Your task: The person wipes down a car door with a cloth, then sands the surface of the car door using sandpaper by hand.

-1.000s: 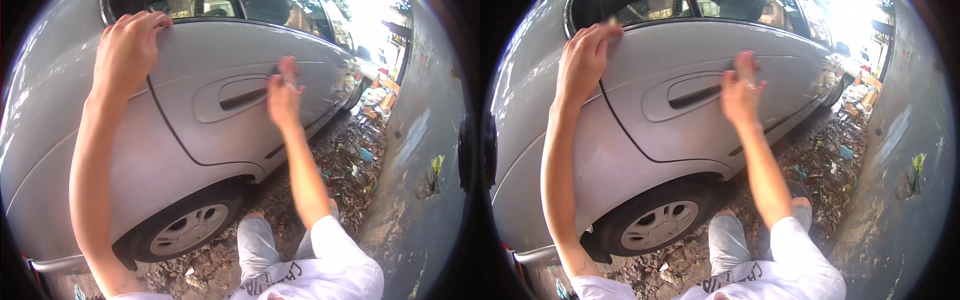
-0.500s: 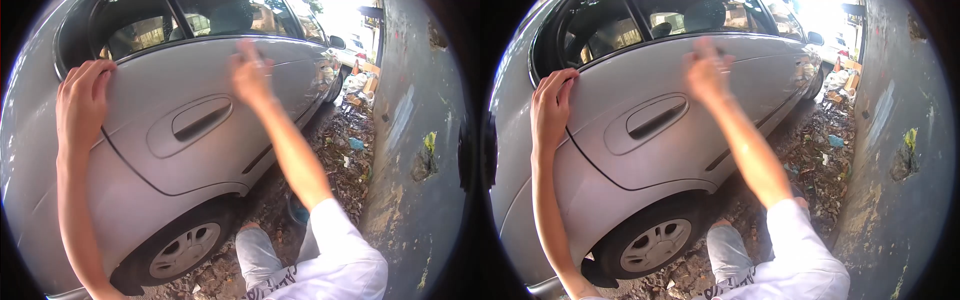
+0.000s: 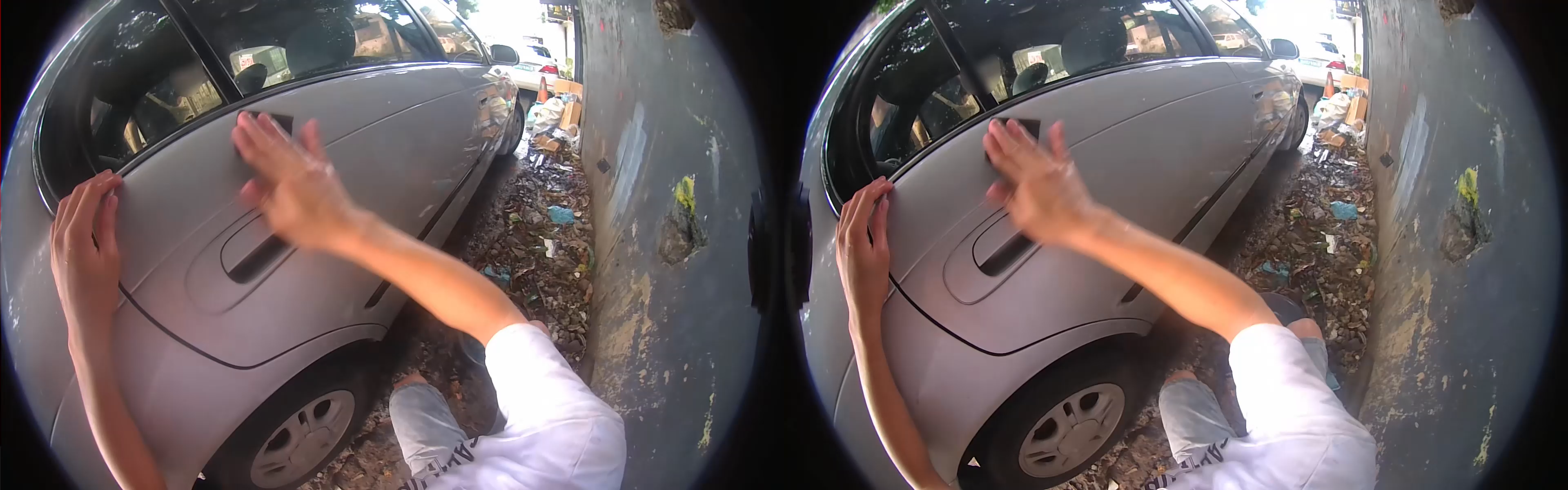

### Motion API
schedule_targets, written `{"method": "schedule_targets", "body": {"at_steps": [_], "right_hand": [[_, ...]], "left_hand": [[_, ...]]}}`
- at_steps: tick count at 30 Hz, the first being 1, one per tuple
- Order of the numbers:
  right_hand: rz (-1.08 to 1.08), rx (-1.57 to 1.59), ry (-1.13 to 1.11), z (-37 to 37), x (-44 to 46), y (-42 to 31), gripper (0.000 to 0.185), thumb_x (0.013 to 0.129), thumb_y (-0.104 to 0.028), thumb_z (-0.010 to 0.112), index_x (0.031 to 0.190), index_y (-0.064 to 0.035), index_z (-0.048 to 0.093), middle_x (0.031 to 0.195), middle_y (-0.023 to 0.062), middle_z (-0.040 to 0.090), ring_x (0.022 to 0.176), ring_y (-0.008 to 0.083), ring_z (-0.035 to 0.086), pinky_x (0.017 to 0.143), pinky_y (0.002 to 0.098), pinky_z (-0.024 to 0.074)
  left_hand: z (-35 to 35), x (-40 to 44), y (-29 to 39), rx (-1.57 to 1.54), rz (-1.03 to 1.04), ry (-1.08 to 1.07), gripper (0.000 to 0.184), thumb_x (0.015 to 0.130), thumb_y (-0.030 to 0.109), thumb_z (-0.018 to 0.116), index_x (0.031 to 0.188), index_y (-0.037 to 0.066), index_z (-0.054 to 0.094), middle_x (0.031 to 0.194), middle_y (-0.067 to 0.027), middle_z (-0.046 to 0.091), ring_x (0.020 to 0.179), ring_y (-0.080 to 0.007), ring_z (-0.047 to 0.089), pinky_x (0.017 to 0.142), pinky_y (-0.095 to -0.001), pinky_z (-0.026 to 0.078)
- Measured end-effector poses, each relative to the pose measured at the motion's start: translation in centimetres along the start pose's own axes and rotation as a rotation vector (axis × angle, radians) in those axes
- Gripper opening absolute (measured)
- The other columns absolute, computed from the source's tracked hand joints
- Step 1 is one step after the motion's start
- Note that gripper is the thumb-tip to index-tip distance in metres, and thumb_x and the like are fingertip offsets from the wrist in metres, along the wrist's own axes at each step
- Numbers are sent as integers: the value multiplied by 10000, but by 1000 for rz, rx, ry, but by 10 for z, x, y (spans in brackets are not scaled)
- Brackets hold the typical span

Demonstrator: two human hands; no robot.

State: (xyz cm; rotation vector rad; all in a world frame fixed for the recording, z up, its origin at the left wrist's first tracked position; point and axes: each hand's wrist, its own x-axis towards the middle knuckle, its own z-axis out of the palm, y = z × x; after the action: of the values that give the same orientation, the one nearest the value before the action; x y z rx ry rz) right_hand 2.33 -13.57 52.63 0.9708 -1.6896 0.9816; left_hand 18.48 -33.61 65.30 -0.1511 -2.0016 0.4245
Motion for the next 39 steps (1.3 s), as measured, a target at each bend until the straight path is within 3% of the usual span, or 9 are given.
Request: {"method": "schedule_targets", "body": {"at_steps": [5, 8, 11, 16, 19, 22, 23, 25, 39], "right_hand": [[846, -159, 186, -45, 3, 199, 639, 1067, -447, 306, 1537, -14, 313, 1611, 166, 314, 1502, 353, 256, 1186, 614, 196], [693, -73, 243, -10, -85, 116, 688, 1065, -462, 277, 1589, -32, 160, 1665, 164, 156, 1539, 331, 145, 1206, 617, 98], [309, 33, 51, 28, -190, -47, 684, 986, -227, 418, 1576, 20, 175, 1631, 259, 187, 1520, 416, 176, 1184, 637, 61], [285, 11, -50, 18, -121, -14, 667, 1029, -363, 376, 1555, 31, 261, 1630, 242, 222, 1519, 408, 191, 1191, 614, -15], [544, 63, 99, -4, -113, 10, 906, 888, -451, 614, 1573, -5, 224, 1652, 206, 180, 1531, 413, 142, 1121, 752, 59], [-111, -230, -55, 94, -288, -6, 651, 1052, -389, 380, 1561, -3, 259, 1653, 204, 177, 1544, 334, 128, 1212, 589, 97], [-53, 121, -119, 51, -230, -74, 664, 947, -301, 577, 1505, 9, 395, 1555, 189, 409, 1481, 289, 338, 1161, 680, -5], [-167, 40, -204, 36, -140, -111, 686, 831, -268, 683, 1442, -12, 506, 1546, 152, 435, 1450, 291, 393, 1145, 704, 0], [-238, 33, -282, 33, -128, -133, 737, 777, -281, 720, 1446, -65, 499, 1607, 97, 341, 1491, 279, 315, 1146, 713, 19]], "left_hand": [[10, -3, -11, -15, 28, -18, 224, 994, 125, 592, 1200, 84, 669, 1214, -58, 690, 1166, -247, 634, 1011, -366, 475], [12, -1, -6, 88, 129, 17, 310, 936, 162, 669, 1246, 148, 665, 1277, -44, 666, 1220, -254, 608, 1030, -386, 481], [12, -5, -5, 225, 239, 49, 340, 935, 177, 668, 1275, 160, 656, 1320, -48, 646, 1265, -260, 575, 1067, -392, 451], [2, -10, 3, 77, 151, -83, 403, 961, 273, 640, 1359, 213, 617, 1425, -15, 584, 1324, -259, 530, 1099, -386, 416], [10, -4, 3, 49, 258, 35, 346, 941, 284, 652, 1253, 135, 659, 1297, -74, 638, 1219, -276, 586, 1053, -405, 442], [-17, -8, 28, 2, 248, -13, 365, 931, 295, 659, 1204, 52, 671, 1223, -134, 664, 1182, -288, 601, 1052, -425, 431], [-20, -8, 23, -16, 212, -77, 393, 934, 314, 659, 1229, 54, 660, 1248, -134, 653, 1206, -286, 589, 1070, -425, 419], [-11, -3, 8, -46, 209, -125, 420, 943, 336, 651, 1252, 51, 650, 1266, -130, 645, 1235, -285, 574, 1090, -425, 405], [-22, -14, 23, -32, 179, -108, 452, 959, 367, 628, 1264, 34, 645, 1275, -123, 647, 1241, -274, 577, 1095, -425, 405]]}}
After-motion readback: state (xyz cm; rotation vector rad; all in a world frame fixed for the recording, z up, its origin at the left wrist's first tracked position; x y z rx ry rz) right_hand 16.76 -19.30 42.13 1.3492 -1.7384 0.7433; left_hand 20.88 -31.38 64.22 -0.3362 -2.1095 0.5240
